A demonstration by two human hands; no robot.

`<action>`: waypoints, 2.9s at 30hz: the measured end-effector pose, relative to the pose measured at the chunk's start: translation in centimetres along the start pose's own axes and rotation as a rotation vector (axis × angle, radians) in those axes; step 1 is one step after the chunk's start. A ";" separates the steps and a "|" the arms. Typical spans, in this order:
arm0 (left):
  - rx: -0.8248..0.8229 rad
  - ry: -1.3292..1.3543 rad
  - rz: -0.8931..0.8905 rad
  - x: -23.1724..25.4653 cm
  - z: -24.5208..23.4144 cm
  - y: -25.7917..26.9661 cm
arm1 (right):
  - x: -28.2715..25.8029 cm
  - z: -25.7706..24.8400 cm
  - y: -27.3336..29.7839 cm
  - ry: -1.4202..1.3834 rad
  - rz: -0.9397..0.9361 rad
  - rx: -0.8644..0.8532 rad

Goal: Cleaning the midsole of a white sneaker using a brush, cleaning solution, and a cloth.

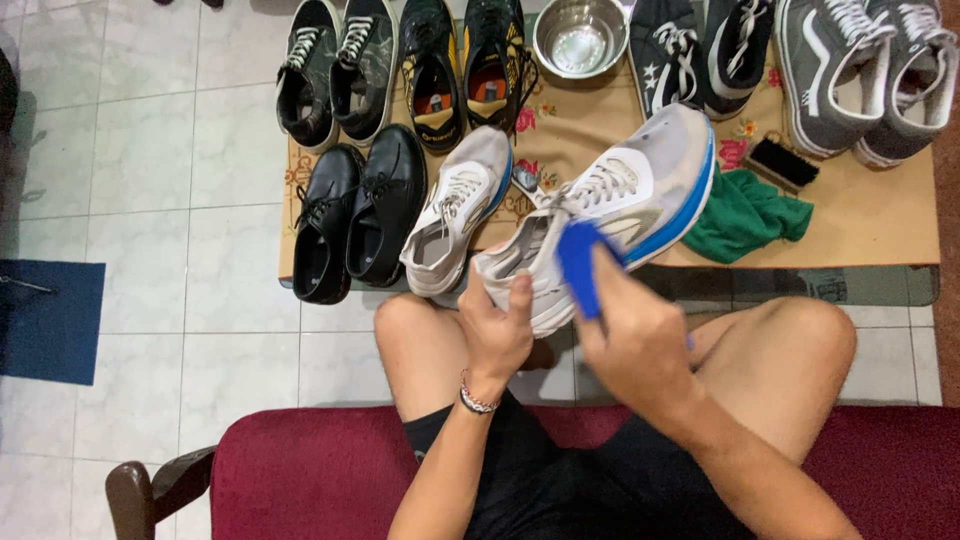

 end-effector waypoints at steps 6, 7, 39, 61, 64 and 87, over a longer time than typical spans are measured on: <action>0.027 -0.037 0.033 0.8 -0.3 -0.1 | 5.1 -1.6 -3.6 -0.197 0.155 0.060; 0.033 -0.032 0.039 0.3 -0.3 0.1 | 4.0 -1.3 -3.3 -0.195 0.146 0.063; 0.145 -0.033 0.035 -1.4 1.7 -4.9 | 7.7 3.0 -5.4 0.025 -0.178 0.224; 0.201 -0.019 0.063 -9.3 10.0 -11.8 | 13.9 6.3 -14.4 -0.026 -0.028 0.348; 0.211 0.027 0.102 -7.8 9.2 -11.5 | 11.3 5.8 -13.1 -0.033 -0.128 0.340; 0.192 -0.041 0.124 -6.7 9.3 -8.9 | 12.5 4.5 -12.8 -0.095 -0.060 0.380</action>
Point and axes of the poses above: each hand's wrist, its own y-axis away from the middle knuckle, its own z-axis out of the palm, x = y × z, the point moved 7 cm from there along -y, towards the middle knuckle, and after that the axes turned 2 degrees about x, right-handed, at the moved point
